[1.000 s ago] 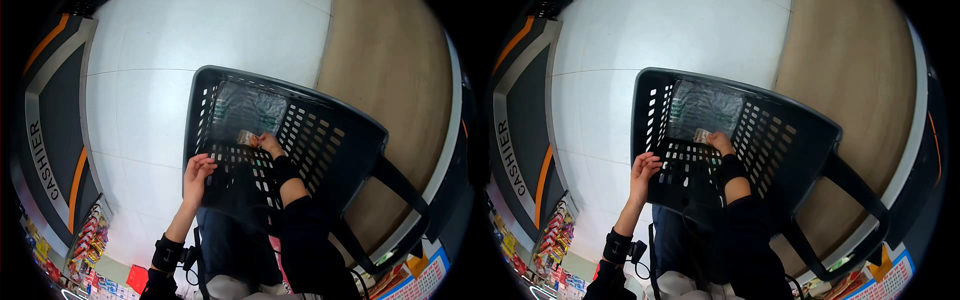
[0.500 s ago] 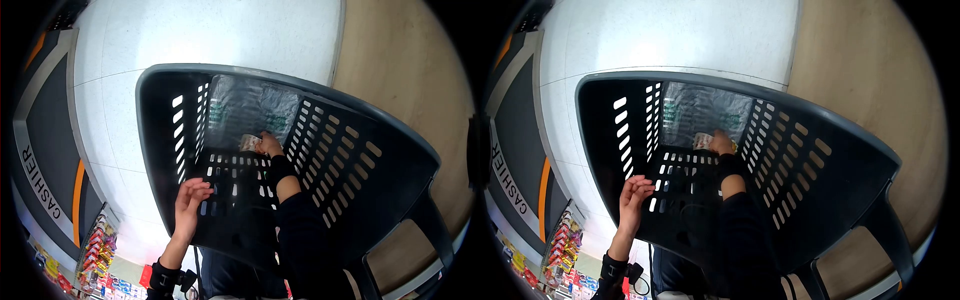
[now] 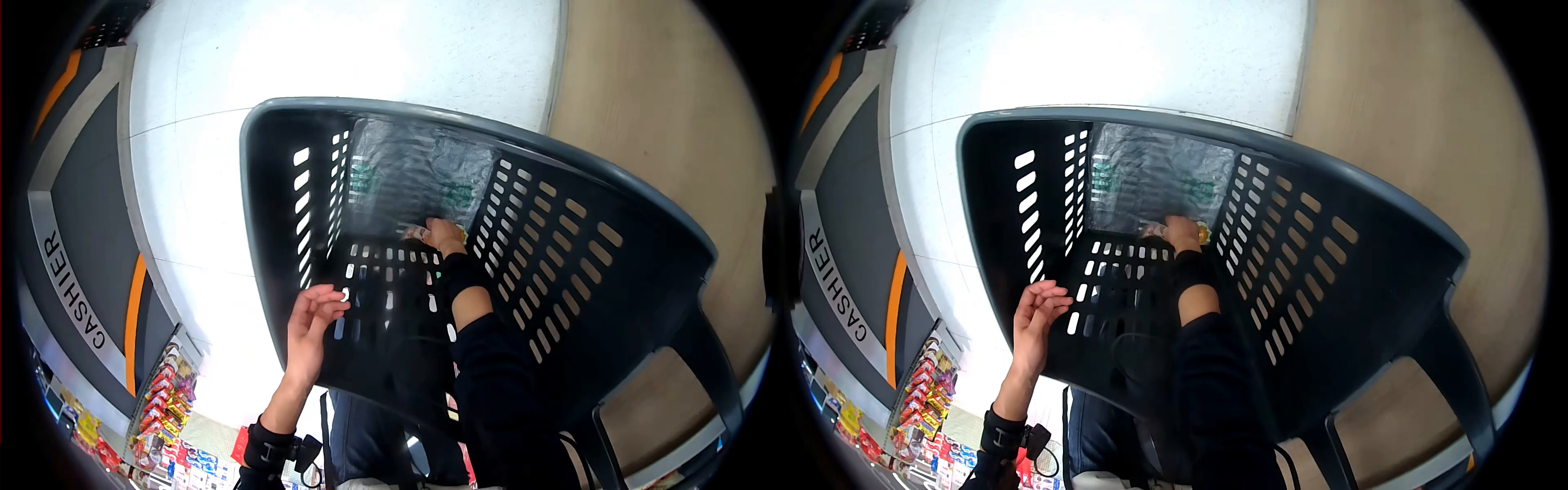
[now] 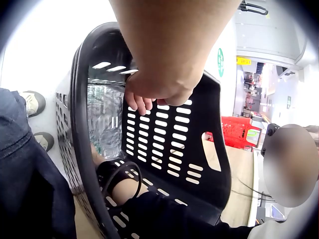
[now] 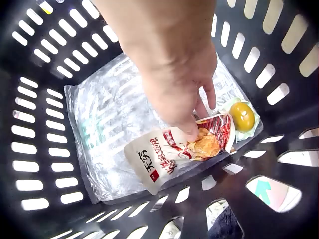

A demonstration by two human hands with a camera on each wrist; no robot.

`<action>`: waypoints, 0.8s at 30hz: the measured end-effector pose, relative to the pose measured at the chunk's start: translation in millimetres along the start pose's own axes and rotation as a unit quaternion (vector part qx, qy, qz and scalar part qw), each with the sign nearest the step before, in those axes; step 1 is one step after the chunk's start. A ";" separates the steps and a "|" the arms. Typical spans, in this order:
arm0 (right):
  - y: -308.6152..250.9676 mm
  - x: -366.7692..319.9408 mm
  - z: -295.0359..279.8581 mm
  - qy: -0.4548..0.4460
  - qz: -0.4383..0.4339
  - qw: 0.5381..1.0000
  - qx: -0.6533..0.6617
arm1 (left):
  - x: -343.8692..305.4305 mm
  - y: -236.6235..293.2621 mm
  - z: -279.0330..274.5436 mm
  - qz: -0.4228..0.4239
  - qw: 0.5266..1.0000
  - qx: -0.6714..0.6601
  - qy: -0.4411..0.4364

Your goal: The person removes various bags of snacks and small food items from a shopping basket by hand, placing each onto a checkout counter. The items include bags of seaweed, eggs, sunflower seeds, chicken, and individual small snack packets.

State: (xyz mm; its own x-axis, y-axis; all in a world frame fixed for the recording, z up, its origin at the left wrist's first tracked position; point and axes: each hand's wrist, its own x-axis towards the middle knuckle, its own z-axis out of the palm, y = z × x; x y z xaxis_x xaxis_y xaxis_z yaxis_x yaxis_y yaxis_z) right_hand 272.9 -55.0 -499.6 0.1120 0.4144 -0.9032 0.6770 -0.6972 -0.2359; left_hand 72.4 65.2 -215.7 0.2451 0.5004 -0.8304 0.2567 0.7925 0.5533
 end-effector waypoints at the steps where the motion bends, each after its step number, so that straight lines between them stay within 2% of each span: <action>1: -7.4 -14.8 -13.1 0.010 0.007 1.000 0.029 | -7.5 5.1 1.8 0.000 1.000 -0.001 -0.001; 6: -25.8 -67.3 -52.9 0.095 -0.002 0.993 0.076 | -65.7 50.5 17.2 0.022 1.000 0.003 -0.014; 7: -28.8 -79.3 -65.9 0.054 0.008 0.993 0.103 | -80.4 63.4 22.0 0.027 0.999 0.007 -0.017; 10: -39.4 -122.0 -94.1 0.123 -0.012 0.970 0.208 | -120.2 94.0 32.3 0.055 0.998 0.021 -0.023; 13: -55.7 -175.1 -121.2 0.212 -0.051 0.909 0.356 | -160.5 118.5 38.3 0.085 0.995 0.009 -0.050; 15: -67.6 -218.0 -144.4 0.253 -0.069 0.900 0.348 | -186.4 134.4 38.5 0.115 0.991 0.019 -0.072; 16: -87.9 -271.0 -173.5 0.235 -0.073 0.874 0.420 | -199.4 142.6 38.3 0.130 0.988 0.010 -0.080; 17: -88.6 -284.1 -172.2 0.268 -0.090 0.868 0.409 | -210.2 153.0 37.9 0.148 0.985 0.019 -0.083; 19: -101.8 -335.0 -181.9 0.239 -0.101 0.809 0.528 | -234.0 168.9 35.6 0.178 0.979 0.036 -0.089; 22: -136.7 -447.2 -207.9 0.185 -0.104 0.742 0.636 | -258.7 189.7 25.0 0.224 0.965 0.049 -0.127; 24: -153.8 -502.4 -207.6 0.227 -0.177 0.710 0.643 | -277.0 207.6 21.8 0.256 0.953 0.059 -0.150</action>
State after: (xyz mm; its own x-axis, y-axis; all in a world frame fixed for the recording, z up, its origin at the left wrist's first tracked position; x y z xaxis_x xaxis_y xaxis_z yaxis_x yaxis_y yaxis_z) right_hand 263.5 -34.5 64.8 0.5215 0.6383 -0.5663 -0.4698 -0.3393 -0.8150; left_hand 78.2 83.5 130.6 0.6179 0.6751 -0.4030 0.1310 0.4170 0.8994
